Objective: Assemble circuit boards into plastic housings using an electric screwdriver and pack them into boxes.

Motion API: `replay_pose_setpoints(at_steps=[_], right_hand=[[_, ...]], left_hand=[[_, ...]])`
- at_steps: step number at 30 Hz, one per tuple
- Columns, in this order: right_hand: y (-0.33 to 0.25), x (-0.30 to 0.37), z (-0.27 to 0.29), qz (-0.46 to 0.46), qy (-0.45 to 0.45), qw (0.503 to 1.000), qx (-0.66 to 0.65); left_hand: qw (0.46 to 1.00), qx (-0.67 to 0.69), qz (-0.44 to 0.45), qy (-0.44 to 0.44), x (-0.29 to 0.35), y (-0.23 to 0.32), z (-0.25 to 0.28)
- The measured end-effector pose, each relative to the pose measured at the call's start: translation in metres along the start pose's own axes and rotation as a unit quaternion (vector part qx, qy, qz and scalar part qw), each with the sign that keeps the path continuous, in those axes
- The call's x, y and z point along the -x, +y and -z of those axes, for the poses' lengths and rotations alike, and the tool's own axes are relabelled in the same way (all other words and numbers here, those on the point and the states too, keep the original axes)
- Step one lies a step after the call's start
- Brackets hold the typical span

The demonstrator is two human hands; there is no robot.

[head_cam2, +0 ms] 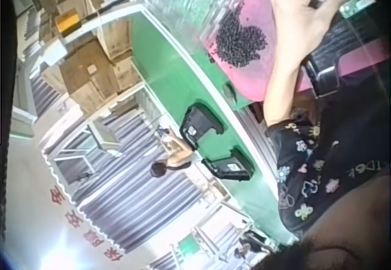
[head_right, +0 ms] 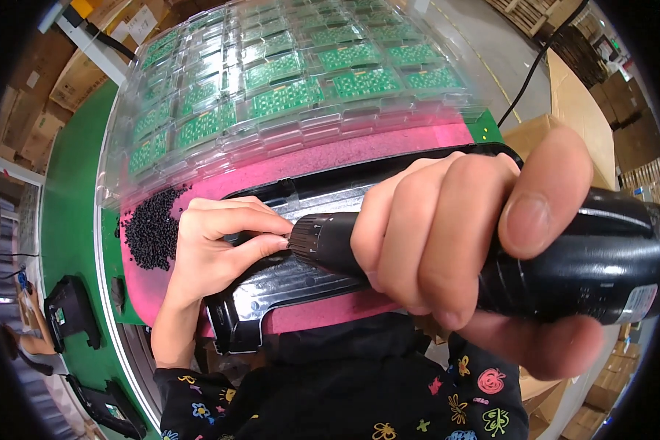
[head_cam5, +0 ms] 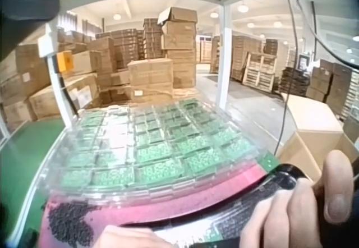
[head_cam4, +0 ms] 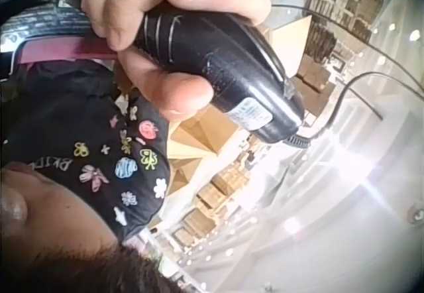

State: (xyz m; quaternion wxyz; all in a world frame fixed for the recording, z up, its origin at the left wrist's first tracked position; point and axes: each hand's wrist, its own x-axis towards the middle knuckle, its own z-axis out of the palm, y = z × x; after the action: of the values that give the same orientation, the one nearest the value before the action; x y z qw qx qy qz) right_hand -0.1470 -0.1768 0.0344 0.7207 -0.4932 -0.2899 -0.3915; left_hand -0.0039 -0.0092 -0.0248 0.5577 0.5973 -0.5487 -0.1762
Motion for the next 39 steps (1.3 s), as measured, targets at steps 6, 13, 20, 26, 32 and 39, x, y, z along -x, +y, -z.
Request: replay_pose_setpoints(at_steps=[6, 13, 20, 26, 32, 39], right_hand=[[-0.001, 0.001, -0.001, -0.012, -0.036, 0.999, 0.009], [0.001, 0.004, -0.010, -0.101, 0.069, 0.992, 0.021], [0.013, 0.013, -0.009, -0.113, 0.089, 0.989, 0.026], [0.004, 0.012, 0.004, -0.098, -0.007, 0.995, 0.027], [0.008, 0.015, 0.000, -0.097, 0.020, 0.995, 0.003], [-0.015, 0.005, 0.014, -0.128, 0.040, 0.961, 0.240]], left_hand=[[1.000, 0.005, 0.003, -0.020, 0.002, 0.002, -0.002], [0.970, -0.203, -0.125, 0.040, 0.000, 0.000, -0.005], [0.949, -0.260, -0.172, 0.048, 0.003, -0.005, -0.006], [0.905, -0.332, -0.260, 0.053, 0.000, -0.003, -0.007], [0.906, -0.313, -0.269, 0.095, 0.004, -0.006, -0.010], [0.958, -0.261, -0.104, 0.066, 0.004, 0.005, -0.001]])
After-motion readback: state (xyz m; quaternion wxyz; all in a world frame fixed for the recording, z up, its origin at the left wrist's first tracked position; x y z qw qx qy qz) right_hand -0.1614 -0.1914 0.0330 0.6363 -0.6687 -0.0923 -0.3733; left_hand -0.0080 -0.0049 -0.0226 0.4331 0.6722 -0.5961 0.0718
